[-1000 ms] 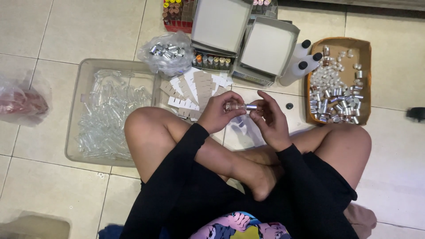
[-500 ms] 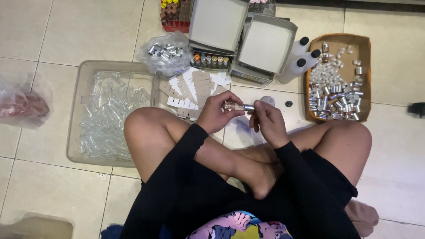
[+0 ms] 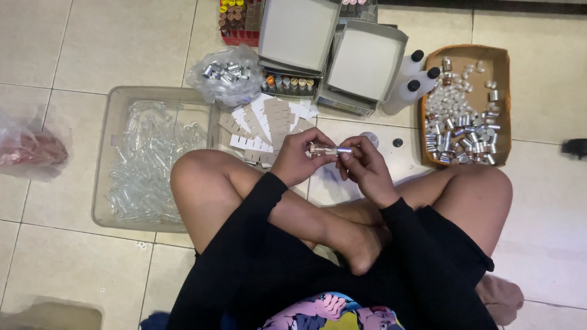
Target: Assembling small perfume sample bottles by attaching sprayers and caps.
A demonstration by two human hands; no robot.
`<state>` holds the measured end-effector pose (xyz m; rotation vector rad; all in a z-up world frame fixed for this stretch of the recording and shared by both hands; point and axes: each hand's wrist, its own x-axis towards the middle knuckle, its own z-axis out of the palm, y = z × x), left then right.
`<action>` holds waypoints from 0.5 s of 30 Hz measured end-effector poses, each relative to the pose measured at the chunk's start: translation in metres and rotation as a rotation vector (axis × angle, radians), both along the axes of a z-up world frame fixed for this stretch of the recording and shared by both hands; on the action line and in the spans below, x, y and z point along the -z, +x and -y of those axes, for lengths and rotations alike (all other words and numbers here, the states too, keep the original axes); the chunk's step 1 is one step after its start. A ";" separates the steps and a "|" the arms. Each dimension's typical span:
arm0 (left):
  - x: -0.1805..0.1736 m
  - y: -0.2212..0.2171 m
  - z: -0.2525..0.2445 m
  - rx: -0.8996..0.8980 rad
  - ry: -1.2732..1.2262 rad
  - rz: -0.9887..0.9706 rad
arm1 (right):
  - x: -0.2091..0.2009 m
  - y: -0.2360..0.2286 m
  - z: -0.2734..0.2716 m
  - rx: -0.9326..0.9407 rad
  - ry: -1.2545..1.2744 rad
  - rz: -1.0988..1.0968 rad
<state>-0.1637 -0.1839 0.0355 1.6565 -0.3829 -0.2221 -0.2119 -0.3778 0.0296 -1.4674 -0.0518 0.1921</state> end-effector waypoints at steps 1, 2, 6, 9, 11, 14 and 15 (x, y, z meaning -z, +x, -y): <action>-0.003 0.001 0.001 -0.001 0.000 0.004 | 0.001 0.003 0.002 -0.001 0.000 0.004; -0.004 -0.002 0.001 -0.002 -0.088 -0.043 | 0.003 0.001 0.003 0.050 0.000 0.053; 0.005 0.000 -0.001 0.076 -0.167 -0.302 | -0.004 -0.002 0.005 0.150 -0.035 0.174; 0.009 -0.002 0.004 0.020 -0.165 -0.280 | -0.004 -0.002 0.003 0.211 -0.095 0.189; 0.008 -0.004 0.005 -0.023 -0.149 -0.155 | -0.014 -0.002 -0.004 0.273 -0.015 0.060; 0.005 -0.009 0.010 -0.088 -0.068 0.199 | -0.018 0.001 -0.006 0.366 0.146 -0.117; 0.003 -0.012 0.012 -0.115 0.003 0.417 | -0.017 0.002 -0.006 0.395 0.230 -0.174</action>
